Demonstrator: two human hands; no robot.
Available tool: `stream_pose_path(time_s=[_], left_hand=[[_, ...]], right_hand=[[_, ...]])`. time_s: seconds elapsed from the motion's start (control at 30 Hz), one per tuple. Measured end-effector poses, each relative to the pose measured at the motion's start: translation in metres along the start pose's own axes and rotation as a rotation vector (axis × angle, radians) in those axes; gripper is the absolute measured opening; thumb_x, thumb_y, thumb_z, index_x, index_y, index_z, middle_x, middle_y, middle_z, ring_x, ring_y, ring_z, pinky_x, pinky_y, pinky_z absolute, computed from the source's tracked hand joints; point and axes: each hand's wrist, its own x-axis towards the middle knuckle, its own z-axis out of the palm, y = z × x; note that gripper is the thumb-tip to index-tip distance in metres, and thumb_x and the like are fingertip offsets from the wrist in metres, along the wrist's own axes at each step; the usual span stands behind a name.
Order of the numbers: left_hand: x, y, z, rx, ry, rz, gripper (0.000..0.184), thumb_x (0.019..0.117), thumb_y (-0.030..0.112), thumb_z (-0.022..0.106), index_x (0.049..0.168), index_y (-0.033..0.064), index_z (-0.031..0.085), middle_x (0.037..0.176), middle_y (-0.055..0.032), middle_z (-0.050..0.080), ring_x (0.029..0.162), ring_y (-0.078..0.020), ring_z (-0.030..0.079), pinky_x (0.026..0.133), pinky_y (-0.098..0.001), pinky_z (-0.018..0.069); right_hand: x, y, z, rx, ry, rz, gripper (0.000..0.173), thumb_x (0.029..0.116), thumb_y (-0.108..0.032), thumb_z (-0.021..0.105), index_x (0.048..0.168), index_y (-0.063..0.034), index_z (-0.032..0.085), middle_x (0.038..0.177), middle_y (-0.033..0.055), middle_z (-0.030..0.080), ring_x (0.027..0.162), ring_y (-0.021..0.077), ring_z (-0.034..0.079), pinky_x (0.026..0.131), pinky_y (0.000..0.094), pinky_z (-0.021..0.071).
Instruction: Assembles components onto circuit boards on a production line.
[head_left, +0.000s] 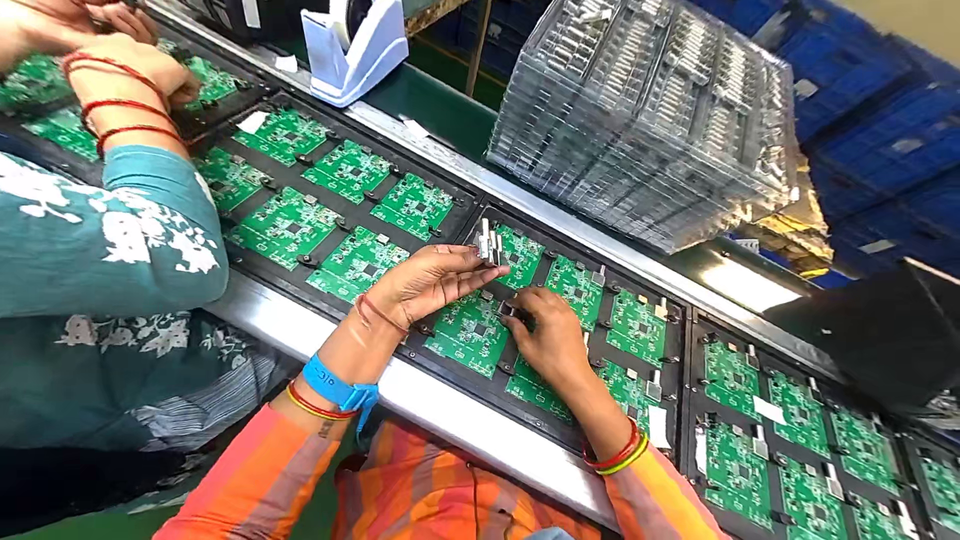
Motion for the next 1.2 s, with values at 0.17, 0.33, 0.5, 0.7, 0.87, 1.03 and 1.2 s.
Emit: stream_pose_path(time_s=[0.17, 0.33, 0.5, 0.7, 0.87, 1.03, 1.2], left_hand=[[0.0, 0.0, 0.002, 0.026, 0.019, -0.006, 0.021, 0.1054, -0.001, 0.044, 0.117, -0.0013, 0.061, 0.11, -0.0142, 0.074, 0.101, -0.019, 0.074, 0.093, -0.0294, 0.059], [-0.001, 0.0, 0.001, 0.02, -0.003, -0.039, 0.021, 0.105, -0.001, 0.044, 0.111, -0.0003, 0.064, 0.107, -0.0136, 0.074, 0.1, -0.0194, 0.074, 0.093, -0.0298, 0.059], [-0.001, -0.001, -0.007, 0.005, -0.248, -0.106, 0.029, 0.1022, -0.004, 0.043, 0.102, 0.001, 0.072, 0.104, -0.0137, 0.075, 0.097, -0.0184, 0.075, 0.091, -0.0284, 0.0601], [-0.016, -0.006, 0.007, 0.015, -0.201, -0.062, 0.025, 0.0991, -0.003, 0.045, 0.11, -0.0015, 0.067, 0.108, -0.0161, 0.073, 0.097, -0.021, 0.074, 0.09, -0.0305, 0.0607], [0.003, -0.002, -0.003, -0.118, -0.036, -0.139, 0.034, 0.104, 0.008, 0.037, 0.131, -0.0004, 0.056, 0.112, -0.0173, 0.069, 0.098, -0.0221, 0.072, 0.086, -0.0305, 0.0598], [0.005, 0.0, 0.005, 0.001, 0.191, -0.076, 0.016, 0.1048, 0.006, 0.046, 0.112, 0.0037, 0.06, 0.093, -0.0067, 0.068, 0.066, -0.005, 0.064, 0.057, -0.015, 0.0533], [-0.008, -0.002, 0.017, 0.072, 0.281, -0.009, 0.011, 0.1031, 0.005, 0.052, 0.106, 0.0056, 0.063, 0.093, -0.0042, 0.071, 0.061, 0.0009, 0.06, 0.052, -0.0104, 0.0472]], right_hand=[[0.001, -0.003, -0.009, -0.036, -0.071, 0.013, 0.007, 0.0885, -0.006, 0.076, 0.088, 0.0001, 0.074, 0.103, 0.0198, 0.071, 0.095, 0.037, 0.068, 0.082, 0.0521, 0.0553], [0.005, -0.007, -0.026, -0.074, -0.164, 0.07, 0.014, 0.0934, -0.012, 0.072, 0.099, -0.0011, 0.076, 0.118, 0.0215, 0.066, 0.108, 0.0393, 0.064, 0.09, 0.054, 0.0529], [0.018, -0.006, -0.03, 0.102, 0.028, -0.1, 0.051, 0.0899, -0.006, 0.07, 0.139, 0.0008, 0.058, 0.142, 0.024, 0.056, 0.122, 0.0353, 0.063, 0.096, 0.0485, 0.0555], [0.028, -0.009, -0.039, 0.136, 0.049, -0.155, 0.025, 0.0877, -0.002, 0.071, 0.112, 0.004, 0.072, 0.122, 0.0234, 0.065, 0.097, 0.0287, 0.07, 0.083, 0.0396, 0.0601], [0.057, 0.029, -0.059, 0.033, 0.053, 0.067, 0.027, 0.0885, 0.003, 0.067, 0.114, 0.0081, 0.07, 0.123, 0.0287, 0.06, 0.101, 0.0333, 0.069, 0.089, 0.0428, 0.0591], [0.076, 0.072, -0.047, -0.104, -0.123, 0.165, 0.026, 0.0882, -0.004, 0.072, 0.112, 0.0047, 0.072, 0.115, 0.0264, 0.064, 0.105, 0.0396, 0.066, 0.09, 0.0553, 0.0541], [0.082, 0.089, -0.036, -0.225, -0.171, 0.138, 0.022, 0.0899, -0.006, 0.068, 0.109, -0.0008, 0.076, 0.107, 0.0263, 0.065, 0.105, 0.0434, 0.063, 0.09, 0.0582, 0.0507]])
